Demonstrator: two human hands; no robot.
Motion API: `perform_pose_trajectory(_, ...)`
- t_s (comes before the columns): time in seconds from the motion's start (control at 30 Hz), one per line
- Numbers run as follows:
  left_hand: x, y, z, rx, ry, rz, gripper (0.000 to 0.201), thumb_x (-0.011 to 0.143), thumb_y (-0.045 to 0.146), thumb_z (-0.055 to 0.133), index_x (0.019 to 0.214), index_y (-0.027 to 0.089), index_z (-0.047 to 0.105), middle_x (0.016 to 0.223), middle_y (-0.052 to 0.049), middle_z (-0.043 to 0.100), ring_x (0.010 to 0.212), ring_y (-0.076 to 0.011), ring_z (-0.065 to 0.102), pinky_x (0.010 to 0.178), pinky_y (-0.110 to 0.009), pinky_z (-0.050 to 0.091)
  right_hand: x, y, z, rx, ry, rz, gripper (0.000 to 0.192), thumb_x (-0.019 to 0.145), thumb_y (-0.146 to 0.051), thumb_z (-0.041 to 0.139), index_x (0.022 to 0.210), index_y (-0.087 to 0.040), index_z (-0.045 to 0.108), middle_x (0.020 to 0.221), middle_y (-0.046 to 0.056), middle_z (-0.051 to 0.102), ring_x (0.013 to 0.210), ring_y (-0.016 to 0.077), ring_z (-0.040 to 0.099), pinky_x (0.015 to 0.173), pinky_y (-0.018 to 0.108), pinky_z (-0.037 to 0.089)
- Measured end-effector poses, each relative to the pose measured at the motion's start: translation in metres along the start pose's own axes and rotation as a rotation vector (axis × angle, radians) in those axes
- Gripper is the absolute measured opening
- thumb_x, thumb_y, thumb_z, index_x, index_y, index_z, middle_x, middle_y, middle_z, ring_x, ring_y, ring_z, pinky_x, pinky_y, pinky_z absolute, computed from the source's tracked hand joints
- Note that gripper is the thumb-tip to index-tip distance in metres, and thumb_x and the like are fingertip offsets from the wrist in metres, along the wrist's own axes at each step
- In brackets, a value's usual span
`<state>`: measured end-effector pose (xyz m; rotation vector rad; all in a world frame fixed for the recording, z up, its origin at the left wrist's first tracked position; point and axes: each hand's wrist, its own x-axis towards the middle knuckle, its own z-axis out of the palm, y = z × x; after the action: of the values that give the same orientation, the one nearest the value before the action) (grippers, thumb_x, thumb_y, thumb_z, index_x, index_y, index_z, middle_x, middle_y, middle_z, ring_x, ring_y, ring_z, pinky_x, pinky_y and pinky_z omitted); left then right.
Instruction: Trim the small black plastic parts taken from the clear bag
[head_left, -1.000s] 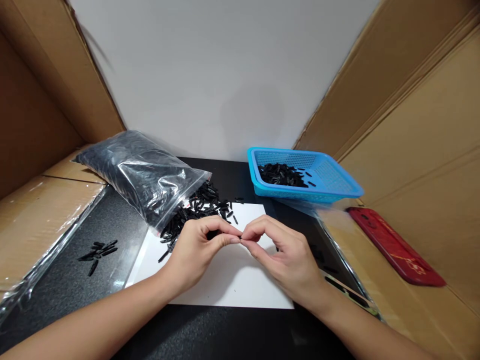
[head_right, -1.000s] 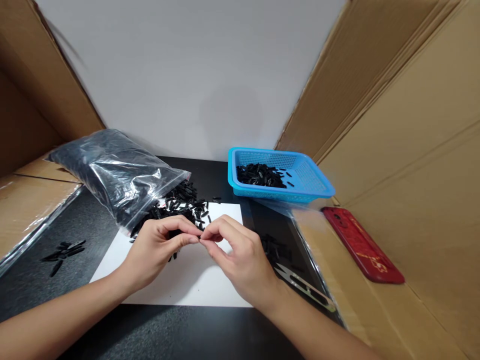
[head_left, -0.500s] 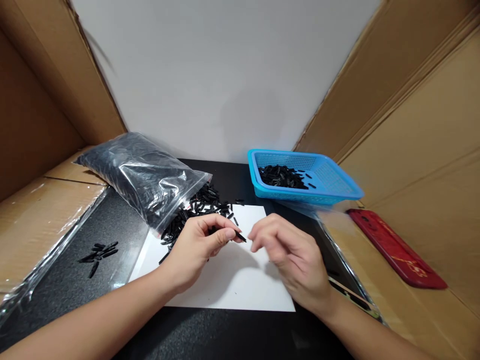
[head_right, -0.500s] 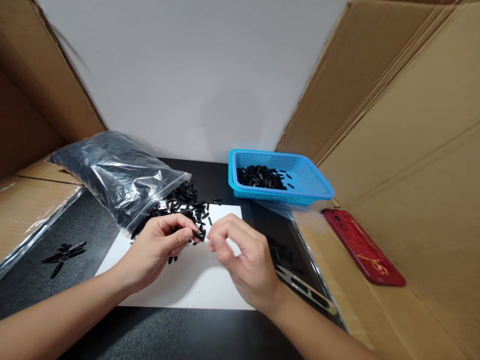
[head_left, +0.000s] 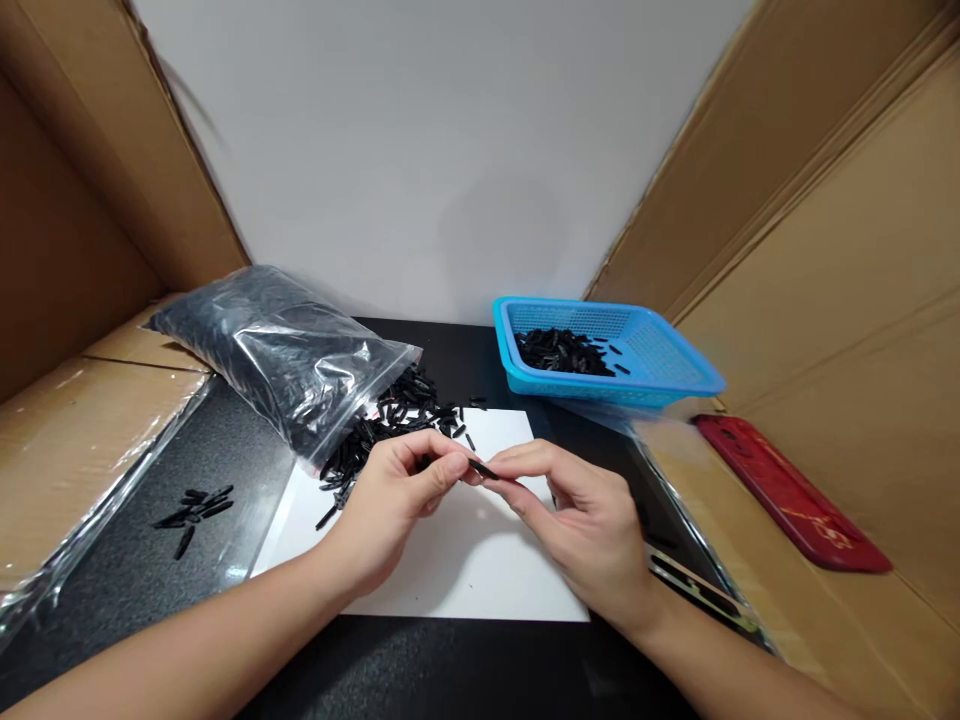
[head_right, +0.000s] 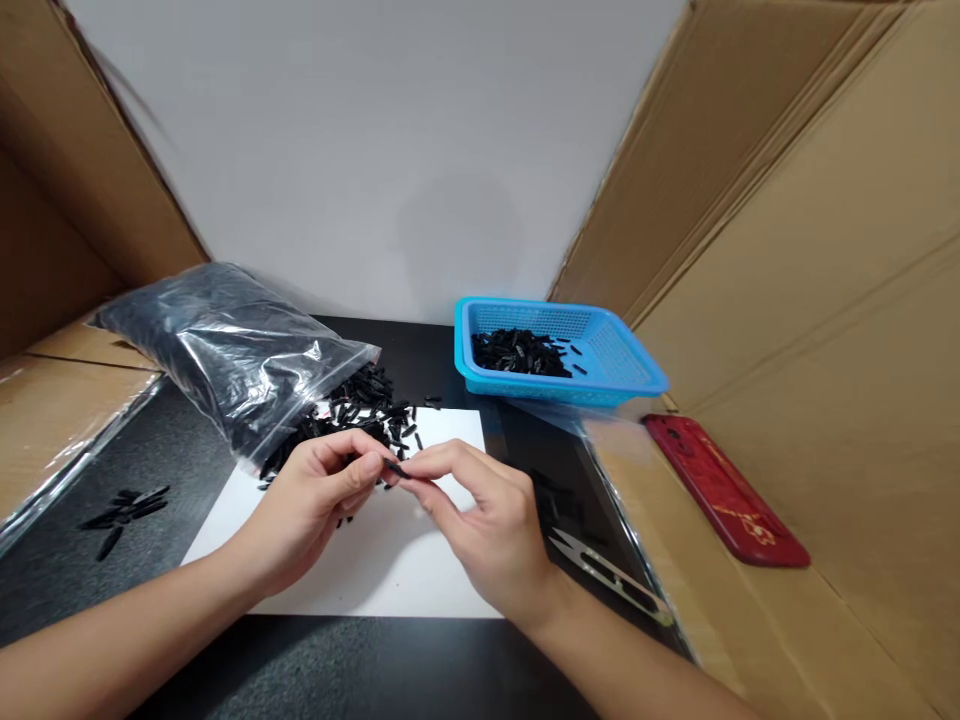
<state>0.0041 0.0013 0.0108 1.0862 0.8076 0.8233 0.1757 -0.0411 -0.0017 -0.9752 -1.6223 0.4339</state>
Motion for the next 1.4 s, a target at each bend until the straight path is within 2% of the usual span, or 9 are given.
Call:
perform_pose_trajectory(0.23, 0.002, -0.003, -0.002, 0.006, 0.008, 0.091, 0.031, 0.093, 0.047, 0.057, 0.086, 0.018, 0.068, 0.071, 0.001, 0.066, 0.049, -0.0060, 0.030, 0.048, -0.023, 0.022, -0.001, 0.002, 0.000, 0.100, 0.058, 0.079, 0.017, 0.083, -0.005, 0.069, 0.087, -0.021, 0.072, 0.082, 0.003, 0.075, 0.078, 0.0181, 0.071, 0.070, 0.029, 0.056)
perform_pose_trajectory(0.5, -0.002, 0.005, -0.002, 0.269, 0.022, 0.206, 0.006, 0.078, 0.026, 0.076, 0.079, 0.020, 0.075, 0.075, 0.000, 0.070, 0.074, -0.0125, 0.059, 0.068, -0.024, 0.042, -0.001, -0.001, -0.002, 0.117, 0.014, 0.120, 0.008, 0.085, -0.015, 0.070, 0.080, -0.021, 0.070, 0.076, 0.001, 0.073, 0.071, 0.0167, 0.068, 0.064, 0.027, 0.053)
perform_pose_trajectory(0.63, -0.001, 0.005, -0.001, 0.299, 0.090, 0.210, 0.006, 0.077, 0.025, 0.076, 0.074, 0.019, 0.075, 0.076, 0.000, 0.072, 0.073, -0.0138, 0.061, 0.069, -0.025, 0.043, 0.001, 0.002, -0.004, -0.015, -0.059, 0.226, 0.032, 0.095, -0.022, 0.056, 0.063, -0.020, 0.059, 0.056, -0.003, 0.058, 0.052, 0.0128, 0.057, 0.055, 0.026, 0.045)
perform_pose_trajectory(0.73, 0.000, 0.004, -0.002, 0.311, 0.114, 0.206, 0.006, 0.075, 0.024, 0.077, 0.073, 0.019, 0.075, 0.074, 0.000, 0.072, 0.072, -0.0141, 0.060, 0.069, -0.026, 0.043, 0.001, 0.007, -0.003, -0.077, 0.018, 0.189, 0.013, 0.090, -0.013, 0.059, 0.099, -0.021, 0.063, 0.094, 0.005, 0.066, 0.079, 0.0174, 0.065, 0.068, 0.030, 0.052)
perform_pose_trajectory(0.83, -0.001, 0.004, -0.002, 0.313, 0.118, 0.203, 0.006, 0.075, 0.025, 0.076, 0.074, 0.019, 0.074, 0.074, 0.000, 0.071, 0.072, -0.0142, 0.059, 0.069, -0.026, 0.042, 0.000, 0.009, -0.001, -0.101, -0.007, 0.061, 0.051, 0.086, -0.007, 0.062, 0.132, -0.023, 0.049, 0.129, 0.011, 0.056, 0.114, 0.0230, 0.059, 0.089, 0.038, 0.051)
perform_pose_trajectory(1.0, -0.001, 0.006, -0.002, 0.336, 0.029, 0.142, 0.014, 0.079, 0.029, 0.072, 0.070, 0.018, 0.071, 0.070, 0.001, 0.067, 0.068, -0.0127, 0.054, 0.066, -0.026, 0.038, 0.001, 0.001, -0.003, -0.123, -0.045, -0.112, 0.025, 0.086, -0.006, 0.067, 0.104, -0.024, 0.068, 0.090, 0.003, 0.072, 0.086, 0.0192, 0.068, 0.077, 0.034, 0.052)
perform_pose_trajectory(1.17, 0.000, 0.005, 0.001, 0.144, -0.039, -0.046, 0.011, 0.085, 0.028, 0.063, 0.083, 0.019, 0.068, 0.073, 0.002, 0.063, 0.059, -0.0091, 0.041, 0.058, -0.024, 0.030, 0.004, -0.001, -0.004, 0.022, 0.049, 0.116, 0.012, 0.082, -0.011, 0.073, 0.084, -0.023, 0.075, 0.078, 0.000, 0.076, 0.070, 0.0166, 0.069, 0.065, 0.027, 0.053)
perform_pose_trajectory(1.3, 0.002, 0.002, 0.002, -0.041, 0.003, -0.121, 0.025, 0.078, 0.007, 0.056, 0.099, 0.017, 0.066, 0.082, -0.001, 0.065, 0.072, -0.0107, 0.052, 0.067, -0.024, 0.037, 0.005, 0.002, -0.004, 0.167, 0.073, 0.264, 0.007, 0.080, -0.018, 0.076, 0.078, -0.024, 0.076, 0.077, 0.000, 0.077, 0.070, 0.0167, 0.070, 0.065, 0.025, 0.054)
perform_pose_trajectory(1.4, 0.003, 0.000, 0.001, -0.083, -0.013, -0.084, 0.025, 0.081, 0.009, 0.060, 0.104, 0.016, 0.066, 0.088, -0.003, 0.066, 0.076, -0.0118, 0.057, 0.073, -0.025, 0.041, 0.006, 0.003, -0.004, 0.236, 0.080, 0.327, 0.006, 0.080, -0.023, 0.077, 0.074, -0.023, 0.076, 0.076, 0.001, 0.077, 0.070, 0.0178, 0.070, 0.065, 0.027, 0.054)
